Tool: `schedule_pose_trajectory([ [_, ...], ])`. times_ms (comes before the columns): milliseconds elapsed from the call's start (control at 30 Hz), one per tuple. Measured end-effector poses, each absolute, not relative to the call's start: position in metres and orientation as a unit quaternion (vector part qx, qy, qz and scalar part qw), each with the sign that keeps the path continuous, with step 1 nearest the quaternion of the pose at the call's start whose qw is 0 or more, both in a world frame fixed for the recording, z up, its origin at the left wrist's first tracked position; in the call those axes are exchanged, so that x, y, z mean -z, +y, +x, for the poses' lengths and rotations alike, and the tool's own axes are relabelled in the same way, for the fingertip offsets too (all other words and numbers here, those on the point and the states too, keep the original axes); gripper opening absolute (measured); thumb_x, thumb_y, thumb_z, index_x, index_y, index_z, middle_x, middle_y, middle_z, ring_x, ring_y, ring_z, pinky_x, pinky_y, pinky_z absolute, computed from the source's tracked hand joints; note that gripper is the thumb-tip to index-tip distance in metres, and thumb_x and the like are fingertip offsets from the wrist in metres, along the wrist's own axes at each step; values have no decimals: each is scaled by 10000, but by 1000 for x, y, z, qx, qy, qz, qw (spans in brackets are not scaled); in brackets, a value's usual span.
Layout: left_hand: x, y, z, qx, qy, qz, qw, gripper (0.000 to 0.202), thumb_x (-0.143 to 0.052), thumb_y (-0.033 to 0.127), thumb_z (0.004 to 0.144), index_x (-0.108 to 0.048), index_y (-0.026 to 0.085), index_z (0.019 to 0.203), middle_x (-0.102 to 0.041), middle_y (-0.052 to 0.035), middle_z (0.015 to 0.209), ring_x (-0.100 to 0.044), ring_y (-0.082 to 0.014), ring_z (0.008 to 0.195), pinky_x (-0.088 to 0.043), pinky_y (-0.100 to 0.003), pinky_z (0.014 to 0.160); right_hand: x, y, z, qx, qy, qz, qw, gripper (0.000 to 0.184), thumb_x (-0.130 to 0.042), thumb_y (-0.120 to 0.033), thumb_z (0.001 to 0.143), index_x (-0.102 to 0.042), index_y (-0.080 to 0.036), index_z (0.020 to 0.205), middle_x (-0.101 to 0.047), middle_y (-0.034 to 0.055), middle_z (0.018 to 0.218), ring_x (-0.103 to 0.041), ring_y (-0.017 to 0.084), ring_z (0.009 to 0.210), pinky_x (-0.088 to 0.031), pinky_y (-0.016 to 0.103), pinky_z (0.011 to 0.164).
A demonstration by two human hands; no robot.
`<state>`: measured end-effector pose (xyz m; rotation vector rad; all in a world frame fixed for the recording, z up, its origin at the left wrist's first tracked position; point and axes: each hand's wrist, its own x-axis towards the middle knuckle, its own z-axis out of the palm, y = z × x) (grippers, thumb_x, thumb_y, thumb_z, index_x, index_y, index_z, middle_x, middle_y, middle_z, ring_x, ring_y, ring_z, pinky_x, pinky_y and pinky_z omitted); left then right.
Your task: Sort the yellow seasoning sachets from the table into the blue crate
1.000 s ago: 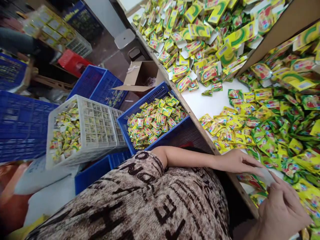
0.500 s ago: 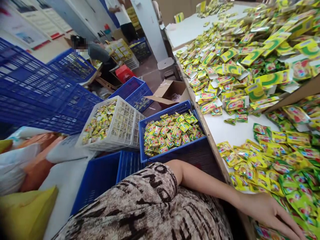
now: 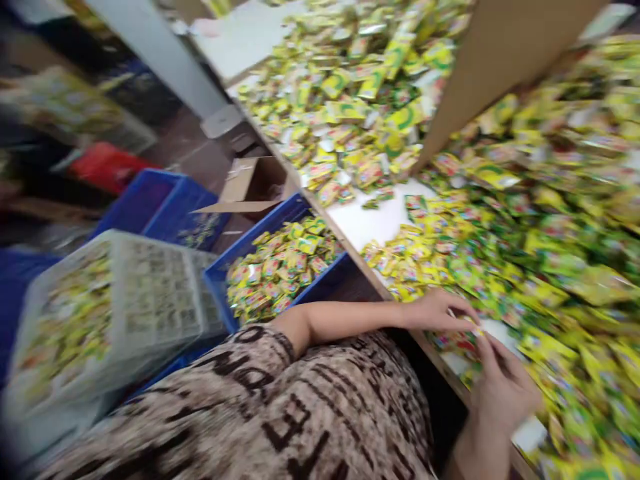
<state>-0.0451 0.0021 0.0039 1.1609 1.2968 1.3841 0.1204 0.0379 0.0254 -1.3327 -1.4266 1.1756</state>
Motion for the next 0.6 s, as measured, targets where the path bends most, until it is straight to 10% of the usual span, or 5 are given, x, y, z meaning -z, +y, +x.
schedule_pose_trajectory([
  [200,-5,-6,-51,-614,497,453,413,384,-769,506,778,-753,123,798,-729,-97,829,-665,-165,787,-519,-272,733,-26,36,119,-448,-653,-467,393,254,-805,-419,766,-798,-190,874,-762,78,882,-706,235,814,-593,424,838],
  [600,-5,-27,-65,-543,490,609,307,192,-734,320,858,-750,179,987,-764,-95,987,-715,-192,981,-575,-350,900,-28,27,121,-390,-757,-341,398,86,-704,-275,905,-733,-249,982,-698,63,941,-671,225,917,-576,377,800],
])
